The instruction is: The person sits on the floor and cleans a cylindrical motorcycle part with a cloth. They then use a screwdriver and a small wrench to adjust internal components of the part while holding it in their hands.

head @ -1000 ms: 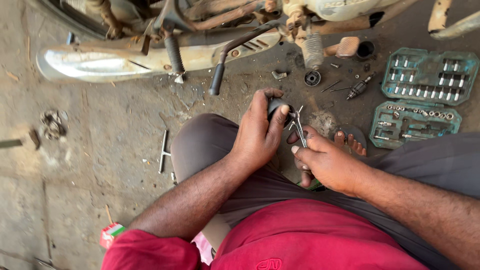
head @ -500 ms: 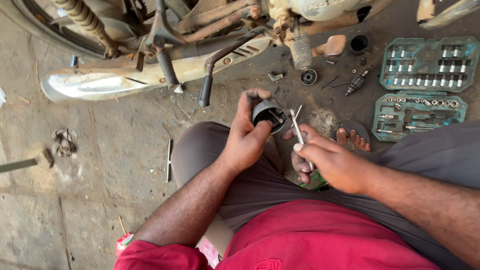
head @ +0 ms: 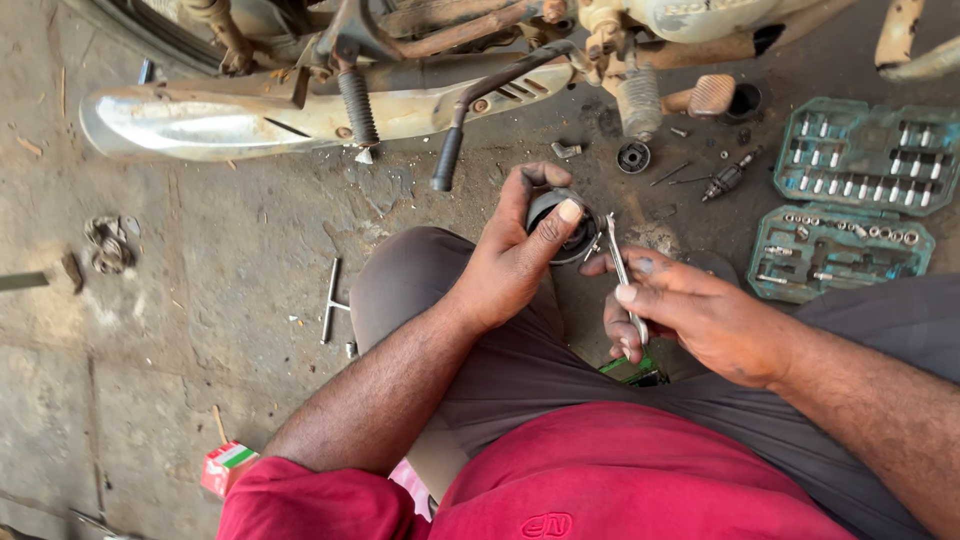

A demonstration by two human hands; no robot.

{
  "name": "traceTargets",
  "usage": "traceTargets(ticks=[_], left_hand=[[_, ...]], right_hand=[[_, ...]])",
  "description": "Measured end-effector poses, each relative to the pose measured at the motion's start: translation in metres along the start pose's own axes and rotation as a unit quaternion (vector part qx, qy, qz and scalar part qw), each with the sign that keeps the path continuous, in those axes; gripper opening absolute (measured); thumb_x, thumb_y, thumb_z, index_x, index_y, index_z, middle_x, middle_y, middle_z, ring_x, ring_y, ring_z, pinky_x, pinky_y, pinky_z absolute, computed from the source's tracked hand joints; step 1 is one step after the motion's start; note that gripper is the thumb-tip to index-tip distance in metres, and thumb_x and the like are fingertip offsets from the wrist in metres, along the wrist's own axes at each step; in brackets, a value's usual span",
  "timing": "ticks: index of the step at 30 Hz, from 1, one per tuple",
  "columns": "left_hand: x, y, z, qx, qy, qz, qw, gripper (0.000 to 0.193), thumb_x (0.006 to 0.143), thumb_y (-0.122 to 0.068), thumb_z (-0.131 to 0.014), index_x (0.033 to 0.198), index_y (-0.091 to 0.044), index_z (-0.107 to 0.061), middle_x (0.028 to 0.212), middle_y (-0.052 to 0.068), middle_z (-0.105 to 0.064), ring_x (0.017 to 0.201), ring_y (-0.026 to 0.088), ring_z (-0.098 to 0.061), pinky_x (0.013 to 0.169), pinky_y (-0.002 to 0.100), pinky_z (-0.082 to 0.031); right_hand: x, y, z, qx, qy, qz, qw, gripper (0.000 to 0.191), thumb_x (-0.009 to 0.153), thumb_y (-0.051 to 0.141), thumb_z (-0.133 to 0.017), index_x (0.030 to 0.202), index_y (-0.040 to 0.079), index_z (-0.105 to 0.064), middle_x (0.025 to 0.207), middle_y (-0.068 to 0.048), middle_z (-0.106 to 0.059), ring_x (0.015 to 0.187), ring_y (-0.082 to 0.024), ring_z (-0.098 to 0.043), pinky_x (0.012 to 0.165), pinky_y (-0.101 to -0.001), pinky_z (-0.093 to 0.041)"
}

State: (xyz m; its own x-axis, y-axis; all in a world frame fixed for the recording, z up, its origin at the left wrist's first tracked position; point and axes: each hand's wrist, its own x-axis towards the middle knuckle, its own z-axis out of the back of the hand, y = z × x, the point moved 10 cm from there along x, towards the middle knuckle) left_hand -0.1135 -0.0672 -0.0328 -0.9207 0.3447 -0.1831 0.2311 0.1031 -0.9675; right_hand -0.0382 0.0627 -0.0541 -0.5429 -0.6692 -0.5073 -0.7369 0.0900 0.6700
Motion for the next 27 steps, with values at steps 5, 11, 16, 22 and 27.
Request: traceTargets(ticks=[5, 11, 16, 22, 27], left_hand=[[0.000, 0.004, 0.006, -0.022, 0.015, 0.023, 0.999, 0.030, 0.108, -0.016, -0.060, 0.134, -0.007, -0.048, 0.117, 0.003, -0.053, 0.109, 0.010, -0.052, 0.097, 0.027, -0.048], [0.001, 0.002, 0.005, -0.021, 0.026, 0.003, 0.999, 0.044, 0.094, -0.002, -0.062, 0.134, -0.009, -0.045, 0.115, 0.004, -0.053, 0.105, 0.011, -0.055, 0.092, 0.027, -0.050], [0.001, -0.004, 0.004, -0.006, 0.024, -0.027, 0.999, 0.041, 0.099, 0.003, -0.061, 0.135, -0.009, -0.046, 0.114, 0.004, -0.054, 0.103, 0.010, -0.055, 0.090, 0.025, -0.051], [-0.004, -0.008, -0.008, -0.181, 0.109, 0.070, 0.975, 0.044, 0.098, 0.004, -0.063, 0.134, -0.012, -0.042, 0.104, 0.007, -0.063, 0.087, 0.013, -0.064, 0.072, 0.028, -0.056], [-0.021, -0.011, -0.032, -0.230, 0.224, 0.186, 0.929, 0.045, 0.095, 0.001, -0.065, 0.132, -0.013, -0.044, 0.101, 0.008, -0.069, 0.077, 0.013, -0.064, 0.061, 0.026, -0.055]], right_hand=[[-0.001, -0.001, -0.005, -0.019, 0.008, -0.012, 1.000, 0.047, 0.101, 0.027, -0.050, 0.144, 0.006, -0.048, 0.082, -0.006, -0.059, 0.078, -0.015, -0.057, 0.073, -0.0327, -0.050], [-0.003, 0.002, -0.008, 0.024, 0.018, -0.002, 1.000, 0.048, 0.102, 0.027, -0.052, 0.144, 0.003, -0.047, 0.083, -0.006, -0.059, 0.080, -0.016, -0.058, 0.082, -0.0337, -0.053], [0.003, -0.002, -0.008, -0.033, 0.015, 0.018, 0.999, 0.045, 0.102, 0.023, -0.055, 0.142, 0.003, -0.048, 0.085, -0.008, -0.062, 0.082, -0.016, -0.060, 0.077, -0.0334, -0.050], [0.009, 0.023, -0.015, -0.276, 0.001, 0.103, 0.956, 0.036, 0.099, 0.021, -0.059, 0.133, 0.009, -0.055, 0.097, -0.005, -0.068, 0.095, -0.014, -0.067, 0.085, -0.0357, -0.056], [0.012, 0.061, -0.010, -0.707, -0.061, 0.166, 0.685, 0.031, 0.080, 0.024, -0.073, 0.110, 0.018, -0.073, 0.100, -0.005, -0.065, 0.102, -0.025, -0.063, 0.084, -0.0405, -0.056]])
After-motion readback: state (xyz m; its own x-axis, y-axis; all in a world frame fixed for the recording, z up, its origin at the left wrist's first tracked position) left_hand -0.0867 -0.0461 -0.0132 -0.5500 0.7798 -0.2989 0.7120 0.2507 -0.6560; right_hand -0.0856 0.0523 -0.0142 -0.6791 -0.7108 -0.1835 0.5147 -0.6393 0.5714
